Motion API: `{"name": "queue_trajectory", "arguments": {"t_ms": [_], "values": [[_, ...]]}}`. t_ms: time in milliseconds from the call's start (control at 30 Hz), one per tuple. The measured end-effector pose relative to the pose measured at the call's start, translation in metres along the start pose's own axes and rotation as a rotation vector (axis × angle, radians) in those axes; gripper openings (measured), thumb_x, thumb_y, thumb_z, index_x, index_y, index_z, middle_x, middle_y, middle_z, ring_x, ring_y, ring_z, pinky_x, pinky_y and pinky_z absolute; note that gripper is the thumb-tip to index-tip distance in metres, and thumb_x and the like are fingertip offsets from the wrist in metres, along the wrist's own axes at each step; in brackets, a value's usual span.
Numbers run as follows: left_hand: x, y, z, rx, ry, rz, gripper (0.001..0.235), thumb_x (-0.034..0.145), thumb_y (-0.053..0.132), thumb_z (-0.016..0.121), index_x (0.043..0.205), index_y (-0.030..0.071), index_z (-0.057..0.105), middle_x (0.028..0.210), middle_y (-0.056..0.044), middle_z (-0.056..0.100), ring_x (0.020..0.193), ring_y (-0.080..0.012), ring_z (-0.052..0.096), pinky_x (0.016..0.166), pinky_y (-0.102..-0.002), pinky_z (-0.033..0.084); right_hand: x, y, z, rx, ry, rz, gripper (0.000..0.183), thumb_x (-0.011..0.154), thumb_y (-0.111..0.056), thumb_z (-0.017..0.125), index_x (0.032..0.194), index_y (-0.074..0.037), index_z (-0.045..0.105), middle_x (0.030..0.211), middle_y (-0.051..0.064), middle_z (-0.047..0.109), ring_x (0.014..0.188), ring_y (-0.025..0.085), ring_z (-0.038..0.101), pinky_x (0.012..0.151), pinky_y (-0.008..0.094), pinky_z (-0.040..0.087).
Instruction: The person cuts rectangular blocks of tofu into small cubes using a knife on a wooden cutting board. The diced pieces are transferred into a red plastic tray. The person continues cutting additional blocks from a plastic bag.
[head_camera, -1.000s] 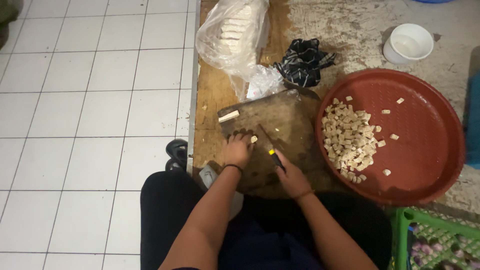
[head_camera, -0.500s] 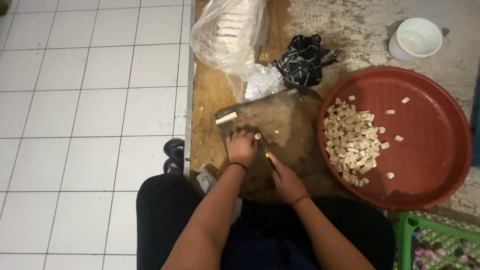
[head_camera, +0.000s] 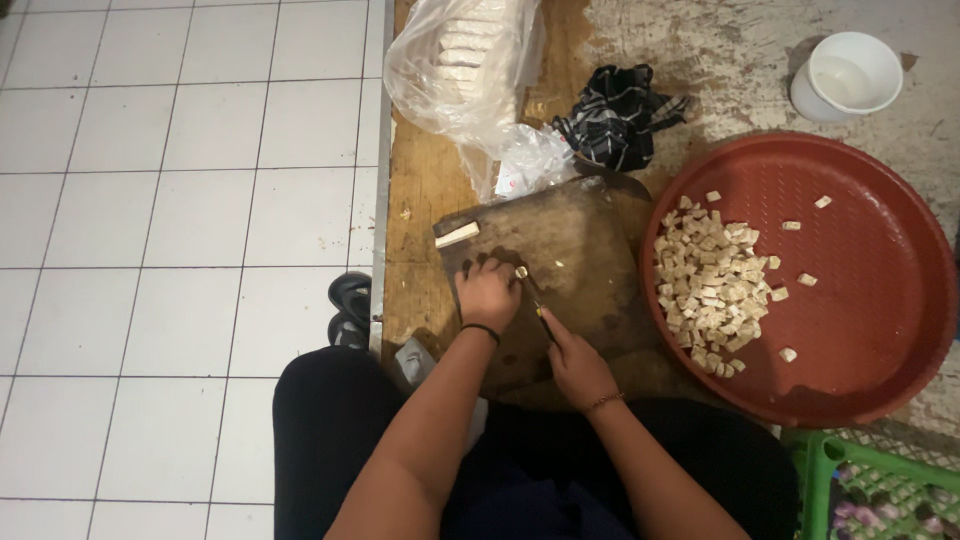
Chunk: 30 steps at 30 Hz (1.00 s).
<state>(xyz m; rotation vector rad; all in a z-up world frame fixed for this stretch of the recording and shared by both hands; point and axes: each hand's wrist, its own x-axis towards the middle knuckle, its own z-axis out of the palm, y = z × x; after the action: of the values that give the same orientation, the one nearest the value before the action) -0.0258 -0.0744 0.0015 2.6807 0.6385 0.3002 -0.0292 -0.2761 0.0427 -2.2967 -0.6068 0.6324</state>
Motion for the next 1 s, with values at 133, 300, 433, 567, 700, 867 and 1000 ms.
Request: {"name": "queue_trajectory", "arguments": {"t_ms": [133,300,433,567,700,867,1000], "values": [[0.0,0.0,0.0,-0.011,-0.001,-0.001,0.016,0.08,0.029,0.071,0.091,0.019,0.075,0.1,-0.003,0.07,0.1,-0.0301,0.063,0.087,-0.05,0.041,0.002,-0.002,0.0,-0.005,0.0,0.0,0.059,0.095,-0.017,0.052,0.152,-0.032,0.046,0.098,0.026,0.068,0.093,0.043,0.066,0.083,0.051,0.052],[-0.001,0.0,0.0,0.0,0.057,0.018,0.013,0.079,0.028,0.072,0.088,0.019,0.075,0.098,-0.003,0.07,0.102,-0.0309,0.064,0.088,-0.05,0.041,0.007,-0.001,0.003,0.012,0.006,-0.019,0.059,0.095,-0.017,0.05,0.152,-0.031,0.045,0.103,0.026,0.069,0.096,0.044,0.066,0.082,0.052,0.052],[-0.001,0.002,-0.002,-0.044,0.03,-0.008,0.014,0.08,0.027,0.072,0.091,0.019,0.076,0.099,-0.004,0.07,0.1,-0.0313,0.064,0.087,-0.05,0.041,0.013,0.0,0.006,-0.019,-0.009,0.03,0.058,0.097,-0.019,0.05,0.152,-0.033,0.044,0.103,0.026,0.069,0.095,0.045,0.066,0.082,0.053,0.051],[-0.002,0.003,-0.005,-0.033,0.007,-0.01,0.012,0.083,0.027,0.07,0.089,0.019,0.075,0.099,-0.004,0.07,0.101,-0.0315,0.064,0.09,-0.05,0.042,0.009,0.001,0.009,-0.02,-0.003,0.052,0.057,0.096,-0.02,0.051,0.152,-0.034,0.045,0.103,0.027,0.069,0.097,0.046,0.066,0.082,0.053,0.052],[-0.003,0.002,-0.006,-0.02,0.006,-0.01,0.013,0.083,0.027,0.069,0.09,0.018,0.075,0.102,-0.005,0.07,0.103,-0.0326,0.064,0.089,-0.052,0.041,-0.005,0.002,0.003,0.021,-0.105,0.164,0.061,0.097,-0.02,0.049,0.156,-0.035,0.041,0.105,0.029,0.069,0.1,0.045,0.068,0.088,0.049,0.053],[-0.003,-0.002,0.001,-0.049,0.08,0.042,0.023,0.079,0.028,0.071,0.097,0.015,0.074,0.104,-0.008,0.07,0.106,-0.0351,0.063,0.089,-0.052,0.041,-0.017,0.002,-0.005,0.09,-0.003,0.101,0.059,0.095,-0.02,0.052,0.153,-0.031,0.044,0.12,0.026,0.067,0.111,0.043,0.065,0.093,0.045,0.053],[-0.007,-0.01,0.003,-0.087,0.067,0.043,0.028,0.075,0.029,0.074,0.099,0.015,0.074,0.103,-0.009,0.07,0.105,-0.0349,0.063,0.089,-0.051,0.043,-0.021,-0.002,-0.008,0.094,-0.007,0.134,0.058,0.096,-0.021,0.053,0.152,-0.032,0.045,0.12,0.025,0.068,0.112,0.041,0.066,0.094,0.044,0.053]]}}
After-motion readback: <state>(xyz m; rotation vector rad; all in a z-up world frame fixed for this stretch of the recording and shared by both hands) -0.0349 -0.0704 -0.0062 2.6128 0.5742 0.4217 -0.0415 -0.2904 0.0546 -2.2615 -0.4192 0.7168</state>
